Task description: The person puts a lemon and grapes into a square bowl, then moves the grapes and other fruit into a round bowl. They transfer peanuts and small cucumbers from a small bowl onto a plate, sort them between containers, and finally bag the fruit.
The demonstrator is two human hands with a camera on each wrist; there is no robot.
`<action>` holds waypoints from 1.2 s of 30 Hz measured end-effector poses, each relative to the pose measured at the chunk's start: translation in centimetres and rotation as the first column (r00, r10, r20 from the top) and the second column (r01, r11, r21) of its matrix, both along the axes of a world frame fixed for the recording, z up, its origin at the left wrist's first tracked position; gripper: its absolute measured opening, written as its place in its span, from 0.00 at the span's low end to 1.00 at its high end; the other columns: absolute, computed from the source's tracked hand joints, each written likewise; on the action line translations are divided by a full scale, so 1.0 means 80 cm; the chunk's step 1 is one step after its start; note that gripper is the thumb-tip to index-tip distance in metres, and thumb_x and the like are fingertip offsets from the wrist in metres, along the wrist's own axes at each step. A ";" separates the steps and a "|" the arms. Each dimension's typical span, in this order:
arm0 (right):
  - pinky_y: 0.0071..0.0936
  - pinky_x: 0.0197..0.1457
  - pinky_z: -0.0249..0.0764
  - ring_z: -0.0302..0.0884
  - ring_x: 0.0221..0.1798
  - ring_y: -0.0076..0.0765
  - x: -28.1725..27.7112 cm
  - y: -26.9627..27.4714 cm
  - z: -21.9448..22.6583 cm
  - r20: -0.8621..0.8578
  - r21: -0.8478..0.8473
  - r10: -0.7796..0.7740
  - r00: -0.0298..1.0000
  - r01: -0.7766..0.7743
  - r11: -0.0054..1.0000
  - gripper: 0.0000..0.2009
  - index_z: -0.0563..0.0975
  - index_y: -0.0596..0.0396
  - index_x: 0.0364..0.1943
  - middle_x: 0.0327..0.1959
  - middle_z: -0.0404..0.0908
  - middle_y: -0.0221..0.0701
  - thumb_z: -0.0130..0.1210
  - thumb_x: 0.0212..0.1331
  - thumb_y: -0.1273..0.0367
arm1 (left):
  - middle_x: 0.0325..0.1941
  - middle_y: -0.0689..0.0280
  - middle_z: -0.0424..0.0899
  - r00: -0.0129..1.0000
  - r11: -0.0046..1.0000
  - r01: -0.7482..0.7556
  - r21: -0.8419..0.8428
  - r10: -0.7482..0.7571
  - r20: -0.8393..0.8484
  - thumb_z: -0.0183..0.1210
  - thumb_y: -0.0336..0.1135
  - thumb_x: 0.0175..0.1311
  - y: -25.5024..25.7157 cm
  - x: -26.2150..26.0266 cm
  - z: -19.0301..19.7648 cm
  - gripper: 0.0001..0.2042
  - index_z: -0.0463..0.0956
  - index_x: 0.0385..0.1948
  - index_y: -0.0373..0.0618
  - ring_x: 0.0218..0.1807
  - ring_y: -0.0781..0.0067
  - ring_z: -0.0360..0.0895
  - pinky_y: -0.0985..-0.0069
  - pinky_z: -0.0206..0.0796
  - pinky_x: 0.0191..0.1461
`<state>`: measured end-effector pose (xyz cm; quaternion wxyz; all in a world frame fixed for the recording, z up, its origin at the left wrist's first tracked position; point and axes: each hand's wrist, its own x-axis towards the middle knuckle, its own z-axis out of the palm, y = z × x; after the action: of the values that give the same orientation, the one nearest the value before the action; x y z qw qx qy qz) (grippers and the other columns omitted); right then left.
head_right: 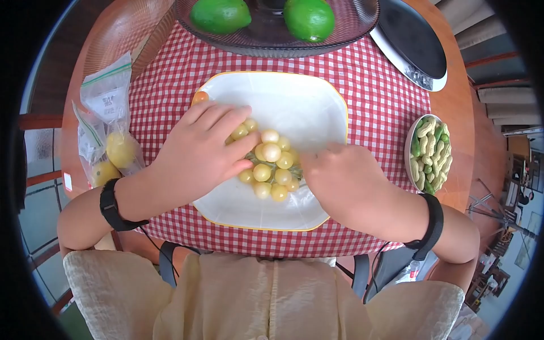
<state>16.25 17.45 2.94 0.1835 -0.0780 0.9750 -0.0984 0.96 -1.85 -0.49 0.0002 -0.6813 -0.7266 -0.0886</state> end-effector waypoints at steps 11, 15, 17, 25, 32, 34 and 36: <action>0.43 0.38 0.73 0.76 0.35 0.55 -0.024 -0.007 0.006 -0.196 -0.197 -0.168 0.966 0.129 0.972 0.13 0.71 0.60 0.43 0.30 0.75 0.44 0.54 0.52 0.75 | 0.55 0.59 0.71 0.996 1.000 0.018 -0.003 -0.018 0.083 0.63 0.41 0.51 0.003 0.004 0.003 0.19 0.75 0.46 0.47 0.57 0.58 0.67 0.57 0.54 0.65; 0.44 0.36 0.73 0.77 0.34 0.56 -0.052 0.001 -0.029 -0.262 -0.187 -0.164 0.951 0.116 0.975 0.10 0.72 0.61 0.41 0.31 0.77 0.45 0.53 0.55 0.74 | 0.54 0.59 0.71 0.995 0.997 0.030 -0.069 -0.023 0.094 0.64 0.42 0.51 0.005 0.002 0.004 0.20 0.75 0.46 0.47 0.58 0.58 0.67 0.56 0.54 0.66; 0.39 0.31 0.77 0.79 0.27 0.52 -0.068 0.004 -0.035 -0.364 -0.157 -0.211 0.907 0.163 0.974 0.08 0.74 0.65 0.27 0.23 0.78 0.44 0.55 0.50 0.71 | 0.54 0.60 0.71 0.997 0.997 0.037 -0.074 -0.032 0.064 0.64 0.42 0.50 0.004 0.001 0.002 0.20 0.75 0.45 0.48 0.57 0.59 0.67 0.56 0.54 0.66; 0.28 0.18 0.70 0.73 0.12 0.32 -0.107 0.008 -0.002 0.595 -0.272 -0.347 0.724 0.588 0.762 0.27 0.72 0.60 0.13 0.10 0.73 0.33 0.46 0.68 0.56 | 0.53 0.60 0.72 1.000 0.999 0.005 -0.040 -0.004 0.009 0.66 0.43 0.48 -0.001 0.004 -0.003 0.20 0.75 0.43 0.48 0.56 0.60 0.68 0.58 0.54 0.67; 0.25 0.27 0.76 0.78 0.22 0.29 -0.079 -0.008 0.023 0.720 -0.628 -0.061 0.691 0.687 0.366 0.22 0.76 0.64 0.25 0.22 0.79 0.36 0.41 0.70 0.61 | 0.54 0.58 0.73 1.000 0.999 0.005 -0.033 -0.006 -0.022 0.64 0.43 0.48 -0.002 0.005 -0.012 0.20 0.76 0.43 0.45 0.57 0.57 0.67 0.56 0.53 0.67; 0.24 0.32 0.74 0.77 0.29 0.28 -0.069 -0.014 0.016 0.695 -0.676 0.003 0.719 0.652 0.342 0.16 0.76 0.64 0.29 0.27 0.80 0.36 0.43 0.68 0.65 | 0.54 0.58 0.73 0.999 0.999 0.014 -0.028 -0.015 -0.029 0.64 0.43 0.49 -0.003 0.006 -0.013 0.21 0.76 0.44 0.44 0.57 0.56 0.67 0.55 0.53 0.67; 0.28 0.32 0.72 0.76 0.29 0.32 -0.064 -0.020 0.016 0.490 -0.757 -0.006 0.872 0.428 0.494 0.12 0.76 0.63 0.32 0.26 0.79 0.38 0.46 0.65 0.67 | 0.53 0.57 0.73 0.999 1.000 0.015 -0.024 -0.016 -0.038 0.63 0.43 0.49 -0.003 0.005 -0.011 0.21 0.75 0.44 0.44 0.57 0.55 0.67 0.55 0.52 0.67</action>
<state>11.12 15.87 4.26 0.3147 -0.0065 0.7381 -0.5968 1.38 -2.11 -1.35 0.0050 -0.6885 -0.7221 -0.0669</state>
